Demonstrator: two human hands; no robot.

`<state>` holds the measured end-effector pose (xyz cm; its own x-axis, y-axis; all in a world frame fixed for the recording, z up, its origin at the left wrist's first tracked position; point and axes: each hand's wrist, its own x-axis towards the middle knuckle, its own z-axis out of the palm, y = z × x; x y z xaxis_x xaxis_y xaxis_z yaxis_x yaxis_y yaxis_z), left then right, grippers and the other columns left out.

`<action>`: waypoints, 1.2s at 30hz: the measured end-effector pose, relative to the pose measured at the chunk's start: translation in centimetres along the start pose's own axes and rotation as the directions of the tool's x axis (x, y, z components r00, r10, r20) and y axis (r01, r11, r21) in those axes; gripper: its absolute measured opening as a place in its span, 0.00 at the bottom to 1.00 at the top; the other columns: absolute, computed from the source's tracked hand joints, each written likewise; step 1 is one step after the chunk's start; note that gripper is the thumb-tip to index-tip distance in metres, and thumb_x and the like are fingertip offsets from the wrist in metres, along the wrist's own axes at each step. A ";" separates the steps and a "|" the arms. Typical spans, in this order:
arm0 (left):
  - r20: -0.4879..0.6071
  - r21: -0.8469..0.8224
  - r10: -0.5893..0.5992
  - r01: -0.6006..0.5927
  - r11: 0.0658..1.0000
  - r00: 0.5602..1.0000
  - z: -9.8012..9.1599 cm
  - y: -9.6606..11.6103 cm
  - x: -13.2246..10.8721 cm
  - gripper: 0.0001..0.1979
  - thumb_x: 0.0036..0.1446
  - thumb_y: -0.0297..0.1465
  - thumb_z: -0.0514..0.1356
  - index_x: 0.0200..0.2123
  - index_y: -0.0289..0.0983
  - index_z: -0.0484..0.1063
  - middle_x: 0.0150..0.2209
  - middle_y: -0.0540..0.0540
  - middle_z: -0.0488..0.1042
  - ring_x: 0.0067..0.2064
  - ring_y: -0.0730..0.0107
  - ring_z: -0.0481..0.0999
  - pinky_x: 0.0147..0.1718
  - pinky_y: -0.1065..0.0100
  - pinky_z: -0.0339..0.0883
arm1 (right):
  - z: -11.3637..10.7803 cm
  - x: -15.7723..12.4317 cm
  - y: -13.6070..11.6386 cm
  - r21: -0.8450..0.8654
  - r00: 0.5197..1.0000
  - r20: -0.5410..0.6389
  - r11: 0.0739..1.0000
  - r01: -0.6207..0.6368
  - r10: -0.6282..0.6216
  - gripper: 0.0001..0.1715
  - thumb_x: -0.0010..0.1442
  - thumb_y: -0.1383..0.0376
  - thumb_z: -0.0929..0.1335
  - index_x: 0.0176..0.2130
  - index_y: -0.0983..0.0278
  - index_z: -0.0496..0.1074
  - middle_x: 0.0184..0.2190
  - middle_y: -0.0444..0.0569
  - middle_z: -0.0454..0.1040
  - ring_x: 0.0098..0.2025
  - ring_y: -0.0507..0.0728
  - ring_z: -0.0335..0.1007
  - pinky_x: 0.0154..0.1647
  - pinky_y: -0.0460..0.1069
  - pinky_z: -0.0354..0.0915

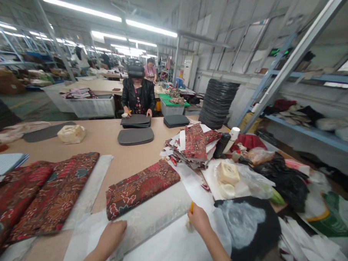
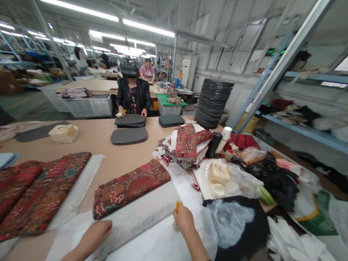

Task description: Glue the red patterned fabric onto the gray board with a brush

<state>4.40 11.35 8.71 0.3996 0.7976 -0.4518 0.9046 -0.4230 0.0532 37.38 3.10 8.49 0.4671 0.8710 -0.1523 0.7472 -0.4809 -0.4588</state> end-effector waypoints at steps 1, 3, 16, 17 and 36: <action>0.028 0.007 -0.002 0.002 1.000 1.000 0.3 0.1 -0.2 0.18 0.50 0.25 0.44 0.35 0.36 0.72 0.39 0.42 0.77 0.43 0.62 0.74 0.42 0.64 0.62 | -0.4 0.0 0.1 0.011 1.000 0.004 0.999 -0.030 0.030 0.09 0.55 0.64 0.61 0.31 0.64 0.68 0.24 0.50 0.75 0.28 0.55 0.71 0.29 0.46 0.59; 0.074 0.026 -0.002 0.000 1.000 0.997 1.3 0.2 -0.5 0.17 0.48 0.24 0.47 0.36 0.37 0.72 0.41 0.42 0.76 0.45 0.61 0.74 0.43 0.63 0.62 | -1.1 0.0 0.4 0.113 0.997 0.004 0.991 -0.073 0.073 0.12 0.56 0.61 0.60 0.30 0.64 0.68 0.21 0.47 0.74 0.25 0.54 0.70 0.28 0.45 0.59; -0.011 -0.032 0.034 -0.034 0.999 0.999 1.8 -0.6 0.2 0.16 0.47 0.25 0.48 0.37 0.32 0.72 0.41 0.37 0.75 0.45 0.57 0.73 0.44 0.59 0.62 | -0.6 0.0 2.8 0.669 0.992 -0.028 0.740 -0.070 0.119 0.20 0.50 0.50 0.62 0.22 0.62 0.66 0.13 0.43 0.66 0.22 0.55 0.66 0.30 0.49 0.62; 0.009 -0.032 0.040 -0.040 0.999 0.999 1.7 -0.5 0.1 0.16 0.44 0.26 0.51 0.37 0.33 0.72 0.41 0.37 0.74 0.45 0.56 0.73 0.43 0.59 0.63 | -0.5 -0.1 2.7 0.698 0.992 -0.017 0.712 -0.075 0.122 0.20 0.49 0.49 0.63 0.22 0.62 0.65 0.13 0.42 0.65 0.21 0.55 0.65 0.30 0.50 0.62; -0.136 -0.223 -0.118 0.085 0.971 0.984 -3.4 -2.8 4.8 0.14 0.55 0.33 0.46 0.36 0.39 0.70 0.38 0.45 0.77 0.40 0.67 0.74 0.37 0.69 0.63 | 1.2 -3.2 -2.2 0.920 0.973 0.184 0.323 -0.221 0.142 0.21 0.44 0.52 0.70 0.17 0.61 0.58 0.10 0.35 0.52 0.17 0.48 0.53 0.25 0.48 0.63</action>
<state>4.29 17.81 9.45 0.3069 0.8929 -0.3293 0.9456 -0.2468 0.2122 33.65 1.54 8.90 0.4732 0.7974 -0.3745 -0.2972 -0.2557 -0.9199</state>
